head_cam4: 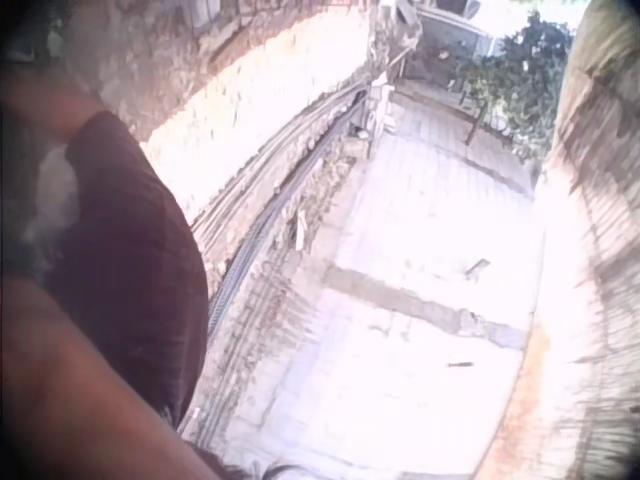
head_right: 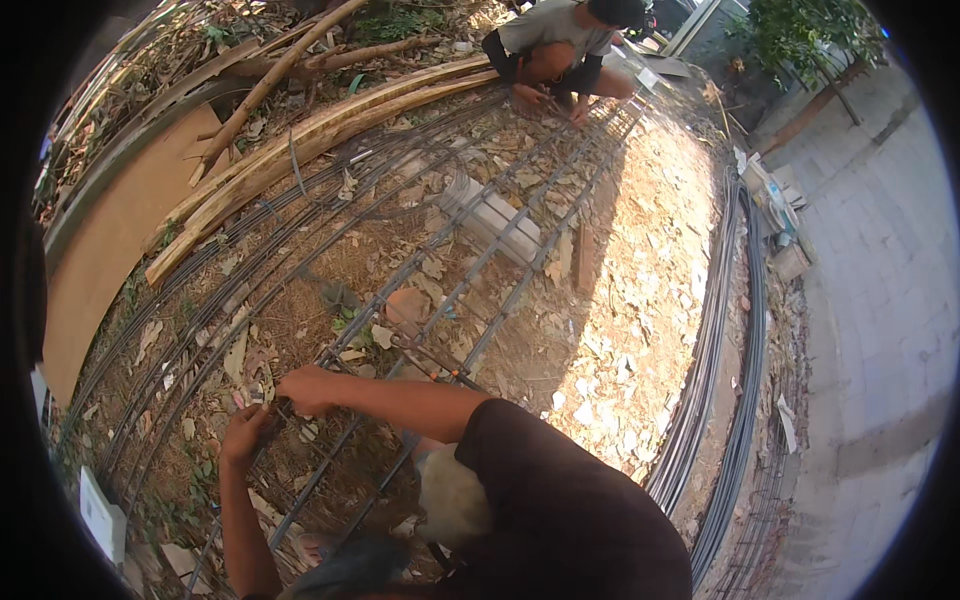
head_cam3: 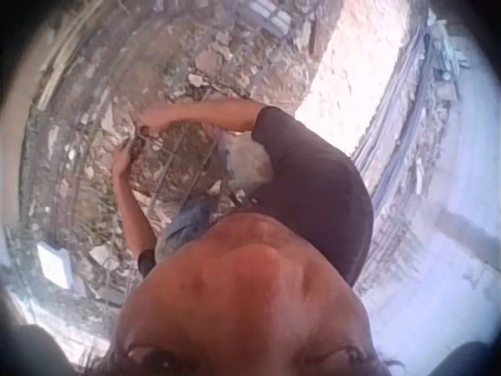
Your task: The person secures rebar intersections by hand using wire ties and pliers, twisting the wire to tighten it around the steel frame and then cutting the excess.
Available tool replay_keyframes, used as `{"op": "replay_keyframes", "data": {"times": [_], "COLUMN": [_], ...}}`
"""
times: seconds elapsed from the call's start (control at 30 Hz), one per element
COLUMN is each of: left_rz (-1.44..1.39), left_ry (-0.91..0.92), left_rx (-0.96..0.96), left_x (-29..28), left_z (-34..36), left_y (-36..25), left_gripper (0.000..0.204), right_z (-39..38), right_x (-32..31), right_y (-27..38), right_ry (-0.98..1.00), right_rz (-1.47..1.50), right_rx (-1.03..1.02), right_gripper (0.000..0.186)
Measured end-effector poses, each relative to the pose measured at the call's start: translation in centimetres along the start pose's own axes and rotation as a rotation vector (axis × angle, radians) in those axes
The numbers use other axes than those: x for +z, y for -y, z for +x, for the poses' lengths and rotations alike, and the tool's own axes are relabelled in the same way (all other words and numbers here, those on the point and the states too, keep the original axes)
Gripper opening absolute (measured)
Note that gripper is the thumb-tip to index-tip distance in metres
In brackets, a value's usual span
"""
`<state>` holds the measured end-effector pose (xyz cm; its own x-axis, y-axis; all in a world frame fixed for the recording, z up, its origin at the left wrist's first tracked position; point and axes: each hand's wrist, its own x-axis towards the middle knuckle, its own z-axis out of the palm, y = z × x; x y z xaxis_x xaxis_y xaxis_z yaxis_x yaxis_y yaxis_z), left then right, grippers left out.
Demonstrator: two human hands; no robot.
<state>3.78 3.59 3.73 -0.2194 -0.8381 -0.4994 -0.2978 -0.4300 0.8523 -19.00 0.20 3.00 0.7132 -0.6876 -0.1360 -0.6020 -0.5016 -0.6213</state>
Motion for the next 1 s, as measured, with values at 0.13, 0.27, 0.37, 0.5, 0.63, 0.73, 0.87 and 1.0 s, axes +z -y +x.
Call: {"op": "replay_keyframes", "data": {"times": [0.13,0.27,0.37,0.5,0.63,0.73,0.87,1.0], "left_rz": [0.070,0.189,0.106,0.149,0.186,0.236,0.127,0.214], "left_ry": [0.230,0.263,0.267,0.265,0.231,0.211,0.272,0.191], "left_rx": [-0.204,-0.235,-0.233,-0.242,-0.324,-0.345,-0.261,-0.246], "left_x": [-0.7,-0.5,-0.3,-0.3,0.6,1.3,1.0,1.2], "left_z": [0.5,1.3,1.5,1.5,0.7,0.4,1.5,0.2], "left_y": [-0.4,-0.8,-0.2,-0.3,-1.4,-2.7,-1.3,-2.6], "left_gripper": [0.056,0.058,0.057,0.058,0.062,0.062,0.057,0.052], "right_z": [0.4,0.2,-0.2,-0.7,-0.9,-1.2,-1.9,-1.1], "right_x": [0.2,0.3,0.6,-0.8,-0.3,-0.1,-1.1,-1.3], "right_y": [0.1,-0.1,-0.2,1.2,0.9,0.5,0.2,1.0], "right_ry": [-0.022,-0.027,-0.082,-0.065,-0.080,-0.090,-0.108,-0.051], "right_rz": [-0.016,-0.007,0.003,0.020,0.057,0.046,0.043,-0.046], "right_rx": [-0.001,-0.006,-0.045,-0.030,-0.013,-0.021,-0.011,-0.020], "right_gripper": [0.025,0.026,0.025,0.022,0.022,0.022,0.023,0.022]}}
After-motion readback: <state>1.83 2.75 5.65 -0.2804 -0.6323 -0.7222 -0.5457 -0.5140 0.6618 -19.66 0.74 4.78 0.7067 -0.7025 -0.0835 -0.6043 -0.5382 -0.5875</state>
